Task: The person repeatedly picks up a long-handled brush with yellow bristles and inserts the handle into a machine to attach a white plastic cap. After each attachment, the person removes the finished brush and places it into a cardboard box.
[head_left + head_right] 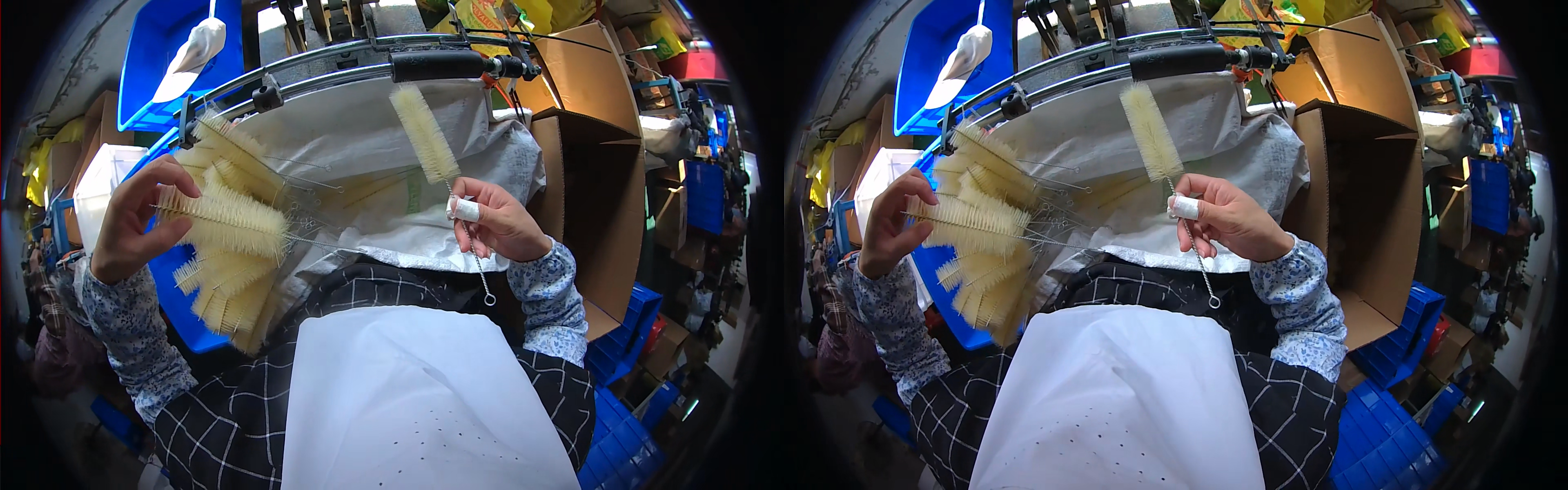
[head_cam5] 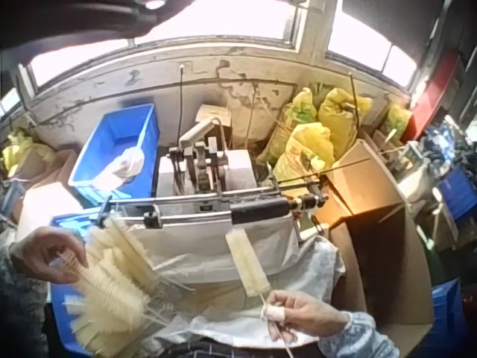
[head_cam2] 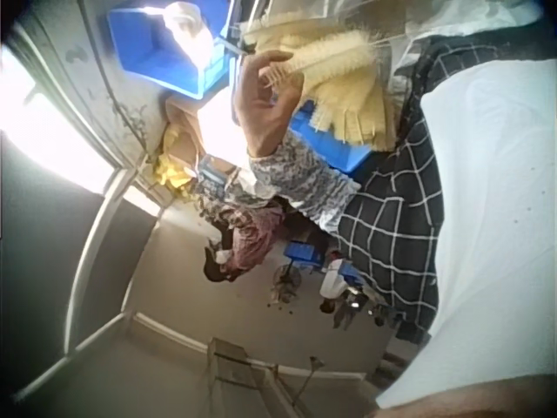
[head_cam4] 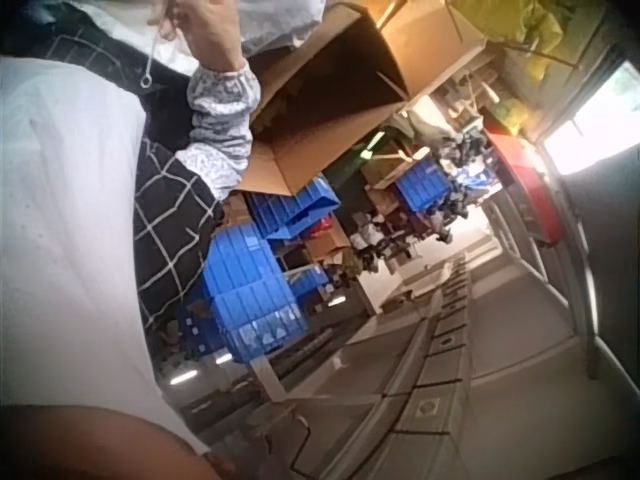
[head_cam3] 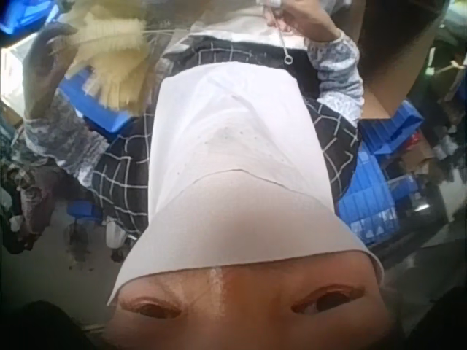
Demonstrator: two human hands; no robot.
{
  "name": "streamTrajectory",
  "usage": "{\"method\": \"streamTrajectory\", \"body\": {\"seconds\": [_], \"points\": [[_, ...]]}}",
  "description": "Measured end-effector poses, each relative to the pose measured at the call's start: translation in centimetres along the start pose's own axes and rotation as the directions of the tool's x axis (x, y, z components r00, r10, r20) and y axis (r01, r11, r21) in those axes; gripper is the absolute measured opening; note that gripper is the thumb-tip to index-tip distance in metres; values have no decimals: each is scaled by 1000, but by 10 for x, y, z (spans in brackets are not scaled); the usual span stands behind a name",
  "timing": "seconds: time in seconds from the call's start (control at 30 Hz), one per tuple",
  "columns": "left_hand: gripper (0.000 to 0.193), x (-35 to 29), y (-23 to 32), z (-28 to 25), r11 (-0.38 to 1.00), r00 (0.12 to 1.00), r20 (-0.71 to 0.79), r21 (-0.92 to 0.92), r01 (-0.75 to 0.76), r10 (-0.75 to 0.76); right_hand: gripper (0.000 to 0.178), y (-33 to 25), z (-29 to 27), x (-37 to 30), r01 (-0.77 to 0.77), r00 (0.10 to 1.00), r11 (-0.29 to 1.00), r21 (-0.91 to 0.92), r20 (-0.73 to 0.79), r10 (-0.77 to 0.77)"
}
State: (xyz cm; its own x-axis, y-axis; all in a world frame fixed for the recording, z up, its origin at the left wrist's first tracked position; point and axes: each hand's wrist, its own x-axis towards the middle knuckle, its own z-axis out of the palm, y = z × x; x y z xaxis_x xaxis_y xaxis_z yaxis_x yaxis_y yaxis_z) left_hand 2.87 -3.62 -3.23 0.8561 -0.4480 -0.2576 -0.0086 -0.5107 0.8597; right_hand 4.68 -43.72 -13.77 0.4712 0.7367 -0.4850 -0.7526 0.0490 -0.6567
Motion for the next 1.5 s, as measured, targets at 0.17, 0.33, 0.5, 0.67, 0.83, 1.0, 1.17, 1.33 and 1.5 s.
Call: {"method": "streamTrajectory", "body": {"seconds": [0.17, 0.33, 0.5, 0.67, 0.83, 1.0, 1.17, 1.33, 1.5], "points": [[28, 7, 2, 10, 996, 996, 46, -49, -80, 82, 23, -10, -27, 0, -136, 991, 698, -703, -106, 85], [27, 25, 5, 38, 985, 992, 21, -124, -117, 121, 38, -17, -14, 27, 35, 942, 119, -992, -7, -336], [33, 53, 2, 73, 981, 980, 60, 26, -192, 190, 41, 5, 44, 79, 230, 948, 920, -318, 286, -139], [63, 41, -9, 63, 971, 986, -15, 180, -159, 165, 35, -12, 43, 84, 203, 945, 854, -478, 325, -43], [73, 13, -42, 31, 690, 986, -110, 705, 164, -122, 35, -97, -25, 125, 62, 462, -371, -927, 356, -812], [59, 12, -58, 39, 696, 978, -78, 693, 191, -191, 28, -127, -90, 181, -245, 458, -413, -877, 271, -847], [41, 11, -55, 31, 810, 989, -27, 571, 135, -146, 27, -126, -99, 193, -284, 491, -358, -889, 186, -851], [29, 12, -38, 19, 914, 988, 4, 378, 144, -157, 27, -126, -102, 192, -243, 504, -352, -904, 192, -842], [24, 7, -29, 18, 945, 988, 15, 293, 144, -155, 27, -127, -100, 191, -217, 503, -335, -917, 189, -843]]}}
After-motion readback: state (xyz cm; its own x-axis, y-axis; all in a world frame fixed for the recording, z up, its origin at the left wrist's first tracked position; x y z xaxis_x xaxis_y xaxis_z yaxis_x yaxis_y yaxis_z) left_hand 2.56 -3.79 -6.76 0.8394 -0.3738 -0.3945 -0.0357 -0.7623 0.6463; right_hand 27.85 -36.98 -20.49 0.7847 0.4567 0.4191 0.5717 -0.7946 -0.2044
